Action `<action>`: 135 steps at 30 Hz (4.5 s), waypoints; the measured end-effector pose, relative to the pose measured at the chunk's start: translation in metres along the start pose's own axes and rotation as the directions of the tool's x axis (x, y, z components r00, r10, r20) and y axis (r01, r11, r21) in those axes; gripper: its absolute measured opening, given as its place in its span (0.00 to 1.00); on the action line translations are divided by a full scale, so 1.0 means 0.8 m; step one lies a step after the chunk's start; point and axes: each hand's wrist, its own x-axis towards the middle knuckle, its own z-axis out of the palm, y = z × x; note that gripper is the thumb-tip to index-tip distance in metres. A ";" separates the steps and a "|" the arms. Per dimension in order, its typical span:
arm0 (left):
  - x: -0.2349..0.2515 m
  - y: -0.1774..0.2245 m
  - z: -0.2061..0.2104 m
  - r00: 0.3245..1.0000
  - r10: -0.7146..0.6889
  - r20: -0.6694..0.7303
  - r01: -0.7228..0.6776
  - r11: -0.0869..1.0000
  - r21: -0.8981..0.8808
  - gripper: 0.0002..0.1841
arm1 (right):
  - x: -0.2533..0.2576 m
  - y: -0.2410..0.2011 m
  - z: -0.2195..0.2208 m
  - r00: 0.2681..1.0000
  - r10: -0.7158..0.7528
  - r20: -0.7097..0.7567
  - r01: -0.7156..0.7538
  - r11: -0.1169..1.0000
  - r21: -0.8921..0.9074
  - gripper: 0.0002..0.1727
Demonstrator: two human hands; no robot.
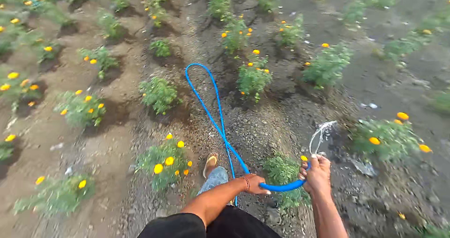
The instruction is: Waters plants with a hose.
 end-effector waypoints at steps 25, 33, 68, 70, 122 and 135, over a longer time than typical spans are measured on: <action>-0.201 0.186 0.449 0.806 -0.455 -0.379 -0.249 0.320 -0.914 0.20 | -0.304 0.196 0.004 0.762 0.220 0.609 0.525 0.342 -0.780 0.26; -0.215 0.275 0.575 0.831 -0.489 -0.263 -0.321 -0.038 -0.946 0.17 | -0.416 0.256 -0.084 0.648 0.385 0.657 0.696 0.051 -0.716 0.26; -0.261 0.421 0.917 0.707 -0.695 -0.135 0.115 0.301 -0.947 0.24 | -0.575 0.327 -0.440 0.566 0.226 0.793 0.666 0.442 -0.601 0.23; -0.271 0.421 0.932 0.713 -0.685 -0.152 0.096 0.310 -0.946 0.24 | -0.590 0.332 -0.447 0.572 0.217 0.791 0.661 0.450 -0.601 0.23; -0.404 0.417 1.120 0.678 -0.708 -0.195 0.007 0.271 -0.962 0.20 | -0.797 0.440 -0.508 0.524 0.166 0.836 0.717 0.443 -0.538 0.22; -0.408 0.424 1.126 0.656 -0.726 -0.206 0.006 0.277 -0.961 0.19 | -0.806 0.438 -0.515 0.518 0.159 0.841 0.709 0.470 -0.526 0.22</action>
